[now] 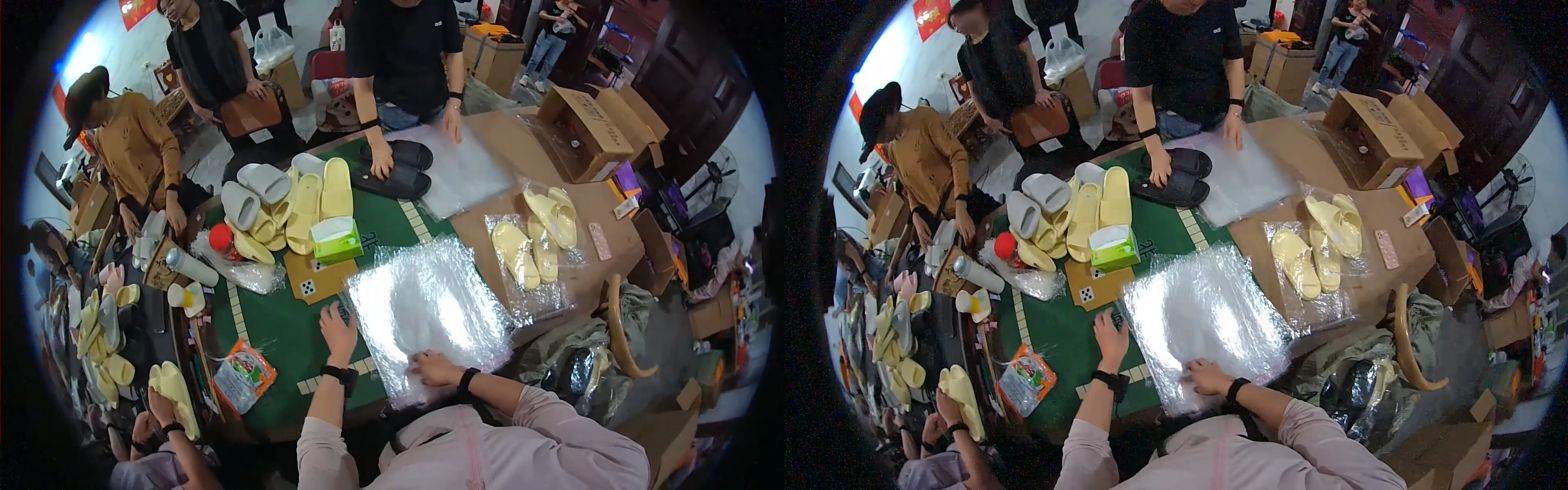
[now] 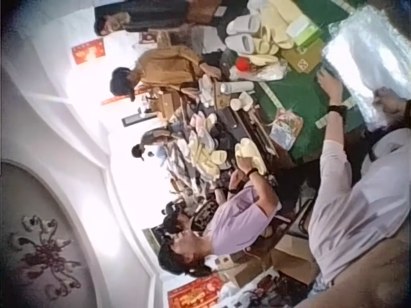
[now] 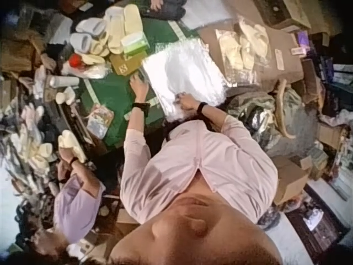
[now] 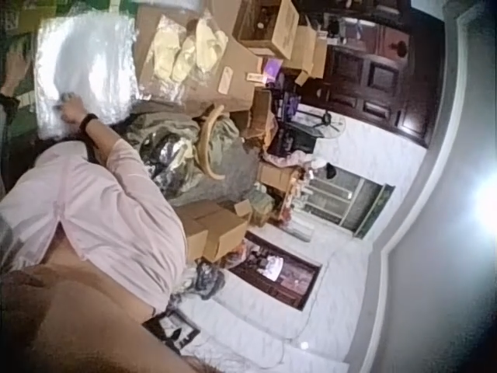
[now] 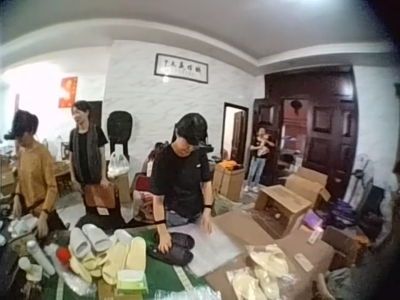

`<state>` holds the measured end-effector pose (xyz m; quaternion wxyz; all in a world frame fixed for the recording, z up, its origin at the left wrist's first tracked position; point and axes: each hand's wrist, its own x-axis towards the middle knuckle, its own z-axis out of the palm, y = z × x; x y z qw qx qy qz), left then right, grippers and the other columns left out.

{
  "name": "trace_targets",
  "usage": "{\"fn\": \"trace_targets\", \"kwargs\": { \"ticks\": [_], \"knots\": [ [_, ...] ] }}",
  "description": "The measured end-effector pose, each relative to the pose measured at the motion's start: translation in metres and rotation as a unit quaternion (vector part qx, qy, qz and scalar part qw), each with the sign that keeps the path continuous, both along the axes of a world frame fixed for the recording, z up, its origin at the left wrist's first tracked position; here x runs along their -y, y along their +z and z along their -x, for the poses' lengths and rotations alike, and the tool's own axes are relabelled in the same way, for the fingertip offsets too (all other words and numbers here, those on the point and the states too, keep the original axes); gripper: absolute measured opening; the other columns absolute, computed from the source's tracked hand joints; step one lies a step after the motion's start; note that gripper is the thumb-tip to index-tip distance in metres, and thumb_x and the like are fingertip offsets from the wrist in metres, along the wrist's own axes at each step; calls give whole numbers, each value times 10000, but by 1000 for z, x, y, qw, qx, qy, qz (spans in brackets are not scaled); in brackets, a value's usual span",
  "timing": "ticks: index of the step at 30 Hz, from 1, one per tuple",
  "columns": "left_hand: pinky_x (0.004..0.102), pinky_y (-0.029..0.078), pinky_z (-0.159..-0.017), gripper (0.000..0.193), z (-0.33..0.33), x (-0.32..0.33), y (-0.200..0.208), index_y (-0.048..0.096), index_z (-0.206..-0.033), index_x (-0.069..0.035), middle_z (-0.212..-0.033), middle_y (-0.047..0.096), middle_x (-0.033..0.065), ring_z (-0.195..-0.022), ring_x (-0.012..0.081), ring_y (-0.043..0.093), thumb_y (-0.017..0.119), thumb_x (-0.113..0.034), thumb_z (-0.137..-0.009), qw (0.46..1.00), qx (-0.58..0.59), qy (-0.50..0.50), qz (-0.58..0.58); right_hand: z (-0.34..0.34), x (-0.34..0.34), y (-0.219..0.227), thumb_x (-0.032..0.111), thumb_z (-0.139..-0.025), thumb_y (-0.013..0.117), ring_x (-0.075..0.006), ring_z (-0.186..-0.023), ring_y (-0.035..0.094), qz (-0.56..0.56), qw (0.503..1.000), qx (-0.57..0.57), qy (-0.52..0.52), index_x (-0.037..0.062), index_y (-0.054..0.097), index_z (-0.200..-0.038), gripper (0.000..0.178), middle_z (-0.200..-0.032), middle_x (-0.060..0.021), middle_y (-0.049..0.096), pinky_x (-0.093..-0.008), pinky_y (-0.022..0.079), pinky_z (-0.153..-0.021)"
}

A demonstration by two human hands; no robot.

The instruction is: The recorder is seen sorting, pairing, and packing yellow and black foam footwear into plastic bags and larger containers.

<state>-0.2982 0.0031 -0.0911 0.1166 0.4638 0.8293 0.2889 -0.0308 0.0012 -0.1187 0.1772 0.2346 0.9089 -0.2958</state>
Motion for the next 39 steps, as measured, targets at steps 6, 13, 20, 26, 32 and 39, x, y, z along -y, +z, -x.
{"fn": "trace_targets", "kwargs": {
  "ticks": [6, 13, 20, 26, 32, 39],
  "knots": [
    [487, 324, -978, 622, 74, -87, -4, 351, -1321, -64, -1303, 352, 277, -1186, 433, 353, 634, -244, -796, 999, -43, -24, -2, -4, -18, -26, 263, -758, 623, -295, -1101, 433, 85, 993, -59, -53, 287, 565, -1116, 363, -1124, -68, 481, -483, 386, -886],
    [409, 334, -995, 748, 120, -167, -34, 291, -1377, -65, -1313, 409, 242, -1208, 370, 402, 687, -263, -774, 955, 255, 31, -151, 6, -11, -17, 251, -783, 606, -266, -1115, 412, 101, 990, -53, -81, 285, 566, -1098, 319, -1100, -38, 458, -470, 327, -928],
    [355, 312, -1017, 714, 18, -216, -28, 280, -1382, -27, -1318, 416, 211, -1227, 295, 394, 655, -225, -807, 939, 325, -102, -48, -4, -19, -24, 276, -813, 584, -267, -1103, 413, 124, 988, -47, -73, 294, 536, -1147, 338, -1092, -33, 450, -468, 338, -909],
    [428, 314, -1018, 828, 82, -277, 12, 277, -1411, -190, -1267, 429, 303, -1234, 396, 370, 692, -420, -732, 971, -229, -39, 50, -14, -28, -44, 298, -849, 552, -295, -1092, 415, 231, 959, -141, -83, 274, 455, -1278, 441, -1099, -74, 461, -439, 370, -894],
    [431, 458, -731, 816, 138, -276, 19, 292, -1374, -239, -874, 619, 166, -847, 321, 607, 670, -515, -705, 943, -240, -151, 176, -11, -23, -29, 345, -877, 513, -300, -1136, 399, 213, 971, -80, -71, 260, 396, -1343, 488, -1183, -91, 433, -439, 356, -941],
    [423, 496, -611, 612, 122, -216, 8, 406, -1157, -54, -775, 638, 163, -701, 319, 635, 611, -487, -776, 937, -207, -173, 221, -7, -15, -38, 366, -870, 517, -288, -1172, 372, 166, 982, -60, -63, 277, 416, -1327, 476, -1206, -83, 409, -515, 321, -937]
  ]
}}
